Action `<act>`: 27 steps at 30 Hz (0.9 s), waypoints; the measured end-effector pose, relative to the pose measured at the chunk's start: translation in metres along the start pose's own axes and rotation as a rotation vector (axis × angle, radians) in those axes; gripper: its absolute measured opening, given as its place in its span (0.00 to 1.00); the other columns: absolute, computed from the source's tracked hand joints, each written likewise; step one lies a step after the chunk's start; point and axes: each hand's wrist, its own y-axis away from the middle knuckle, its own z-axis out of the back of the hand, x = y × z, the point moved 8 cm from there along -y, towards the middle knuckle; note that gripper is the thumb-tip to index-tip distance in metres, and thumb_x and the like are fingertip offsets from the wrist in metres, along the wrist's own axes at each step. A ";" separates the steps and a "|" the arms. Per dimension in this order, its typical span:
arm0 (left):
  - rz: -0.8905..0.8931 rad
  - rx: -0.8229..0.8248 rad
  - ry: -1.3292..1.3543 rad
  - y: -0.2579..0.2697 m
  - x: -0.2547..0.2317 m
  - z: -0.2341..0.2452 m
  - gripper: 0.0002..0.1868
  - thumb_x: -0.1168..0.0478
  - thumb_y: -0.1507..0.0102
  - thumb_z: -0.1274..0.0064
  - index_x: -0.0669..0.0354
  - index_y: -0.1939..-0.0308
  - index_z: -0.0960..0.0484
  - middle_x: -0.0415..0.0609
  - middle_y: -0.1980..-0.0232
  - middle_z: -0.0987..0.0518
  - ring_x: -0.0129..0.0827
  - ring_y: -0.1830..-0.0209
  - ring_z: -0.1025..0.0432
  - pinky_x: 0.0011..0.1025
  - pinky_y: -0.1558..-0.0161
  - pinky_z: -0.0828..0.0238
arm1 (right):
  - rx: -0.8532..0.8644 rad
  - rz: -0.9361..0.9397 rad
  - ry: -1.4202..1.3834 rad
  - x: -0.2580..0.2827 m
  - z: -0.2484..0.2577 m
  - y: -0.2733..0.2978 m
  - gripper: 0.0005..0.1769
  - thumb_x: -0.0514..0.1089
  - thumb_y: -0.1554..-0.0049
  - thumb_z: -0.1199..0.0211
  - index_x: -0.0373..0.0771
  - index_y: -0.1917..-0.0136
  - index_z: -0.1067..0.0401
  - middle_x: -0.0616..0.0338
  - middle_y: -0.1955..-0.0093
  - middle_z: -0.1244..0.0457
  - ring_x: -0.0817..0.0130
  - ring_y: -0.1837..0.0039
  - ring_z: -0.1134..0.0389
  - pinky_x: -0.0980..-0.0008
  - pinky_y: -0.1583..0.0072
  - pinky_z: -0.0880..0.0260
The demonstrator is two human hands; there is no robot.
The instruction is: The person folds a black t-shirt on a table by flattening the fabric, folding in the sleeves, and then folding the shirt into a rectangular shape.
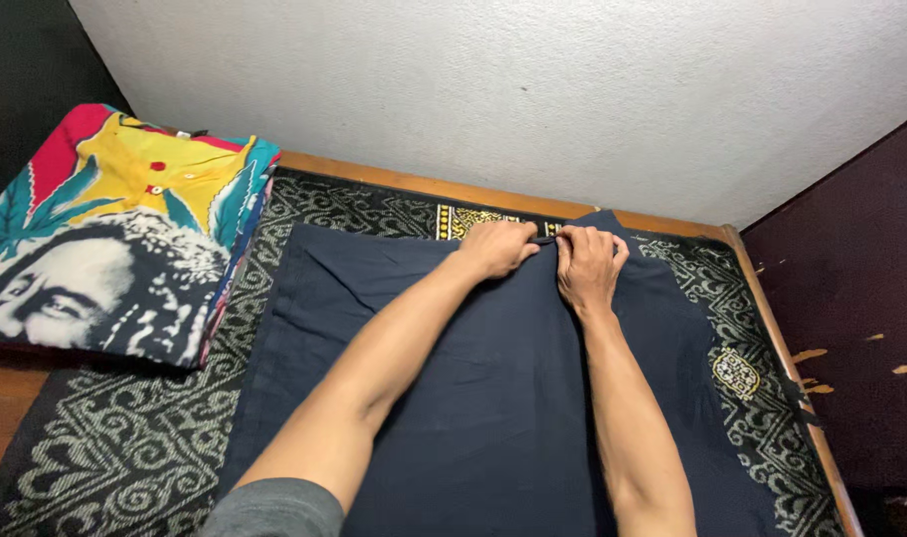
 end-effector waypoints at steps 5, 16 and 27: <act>0.037 0.121 -0.172 0.023 0.059 0.016 0.21 0.39 0.33 0.54 0.50 0.53 0.20 0.55 0.56 0.16 0.53 0.54 0.22 0.51 0.55 0.25 | 0.139 0.069 0.122 -0.004 -0.018 -0.006 0.06 0.49 0.36 0.38 0.49 0.49 0.24 0.66 0.53 0.35 0.64 0.43 0.36 0.42 0.30 0.51; 0.133 0.215 -0.406 0.125 0.156 0.113 0.29 0.29 0.36 0.57 0.45 0.55 0.15 0.57 0.62 0.16 0.56 0.57 0.21 0.52 0.56 0.25 | 0.259 0.056 0.302 -0.006 -0.032 -0.006 0.08 0.53 0.33 0.41 0.51 0.47 0.24 0.66 0.53 0.36 0.63 0.44 0.38 0.36 0.30 0.54; 0.154 -0.026 -0.578 0.150 0.210 0.143 0.24 0.36 0.33 0.56 0.50 0.62 0.18 0.48 0.62 0.16 0.50 0.63 0.20 0.49 0.63 0.25 | 0.319 -0.052 0.426 -0.013 -0.044 -0.001 0.10 0.53 0.33 0.44 0.53 0.45 0.24 0.64 0.49 0.35 0.60 0.40 0.38 0.29 0.29 0.59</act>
